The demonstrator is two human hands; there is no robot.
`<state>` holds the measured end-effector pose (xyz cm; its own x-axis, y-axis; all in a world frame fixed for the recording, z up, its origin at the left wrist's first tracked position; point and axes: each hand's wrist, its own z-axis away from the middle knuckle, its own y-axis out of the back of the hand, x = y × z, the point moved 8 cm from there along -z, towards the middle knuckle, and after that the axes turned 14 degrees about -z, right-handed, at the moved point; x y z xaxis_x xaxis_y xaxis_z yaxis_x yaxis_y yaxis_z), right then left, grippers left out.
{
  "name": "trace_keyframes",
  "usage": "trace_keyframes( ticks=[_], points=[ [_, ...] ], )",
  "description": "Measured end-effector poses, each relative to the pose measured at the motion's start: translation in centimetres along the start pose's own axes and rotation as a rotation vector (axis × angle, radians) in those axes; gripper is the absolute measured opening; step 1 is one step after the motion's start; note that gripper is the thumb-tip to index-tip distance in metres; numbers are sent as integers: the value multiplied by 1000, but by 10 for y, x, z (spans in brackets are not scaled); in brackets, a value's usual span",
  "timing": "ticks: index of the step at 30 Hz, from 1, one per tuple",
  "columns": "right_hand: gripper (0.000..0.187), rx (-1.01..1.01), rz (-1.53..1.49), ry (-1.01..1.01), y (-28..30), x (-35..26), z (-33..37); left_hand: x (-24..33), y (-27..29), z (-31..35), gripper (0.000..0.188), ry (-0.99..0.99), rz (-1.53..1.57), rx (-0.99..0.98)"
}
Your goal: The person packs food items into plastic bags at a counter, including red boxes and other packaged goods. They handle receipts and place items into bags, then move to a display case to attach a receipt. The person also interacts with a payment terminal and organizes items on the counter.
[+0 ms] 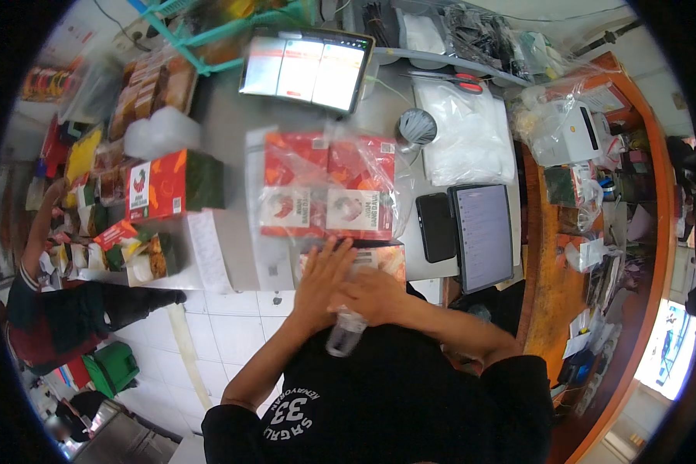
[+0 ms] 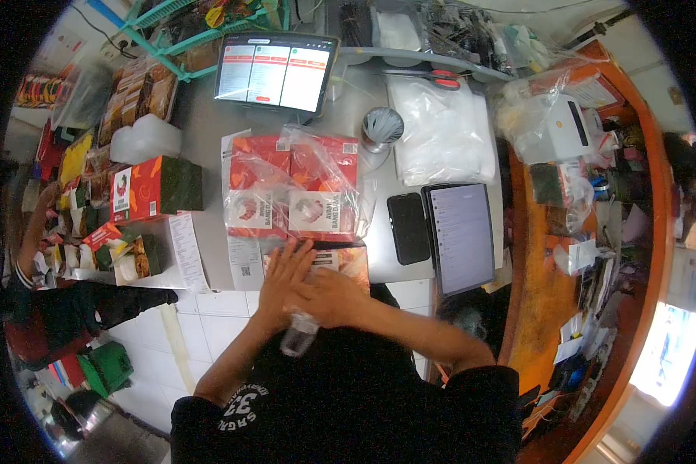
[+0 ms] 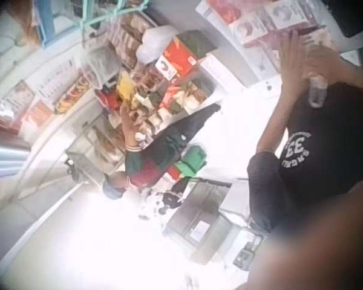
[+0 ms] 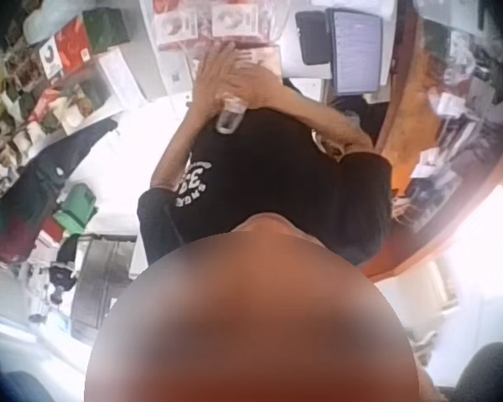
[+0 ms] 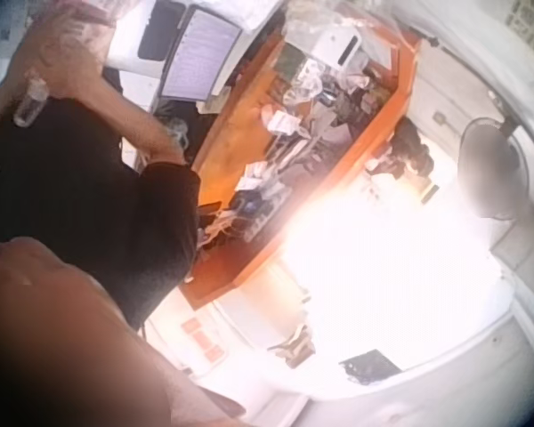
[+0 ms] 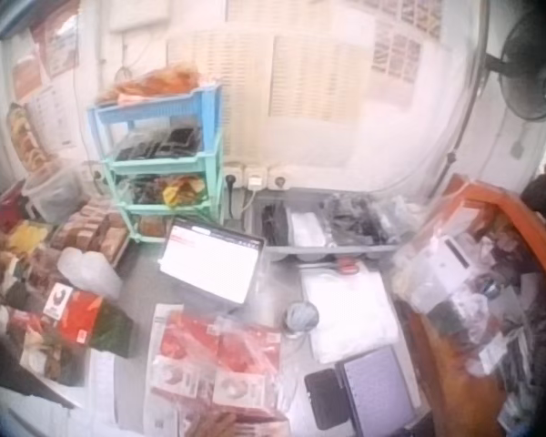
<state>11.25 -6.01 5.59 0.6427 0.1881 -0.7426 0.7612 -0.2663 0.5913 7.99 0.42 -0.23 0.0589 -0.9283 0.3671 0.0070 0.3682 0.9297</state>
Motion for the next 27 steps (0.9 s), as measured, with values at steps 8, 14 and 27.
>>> trace_keyframes(
  ticks=[8,14,27],
  points=[
    [29,-406,160,232,4,-31,-44,35,6,-27,44,46,140,71],
    [19,38,192,250,142,58,-55,36,8,-27,23,-43,77,-35],
    [9,-458,977,-241,207,214,-80,34,4,-28,15,-86,130,219]
  ],
)
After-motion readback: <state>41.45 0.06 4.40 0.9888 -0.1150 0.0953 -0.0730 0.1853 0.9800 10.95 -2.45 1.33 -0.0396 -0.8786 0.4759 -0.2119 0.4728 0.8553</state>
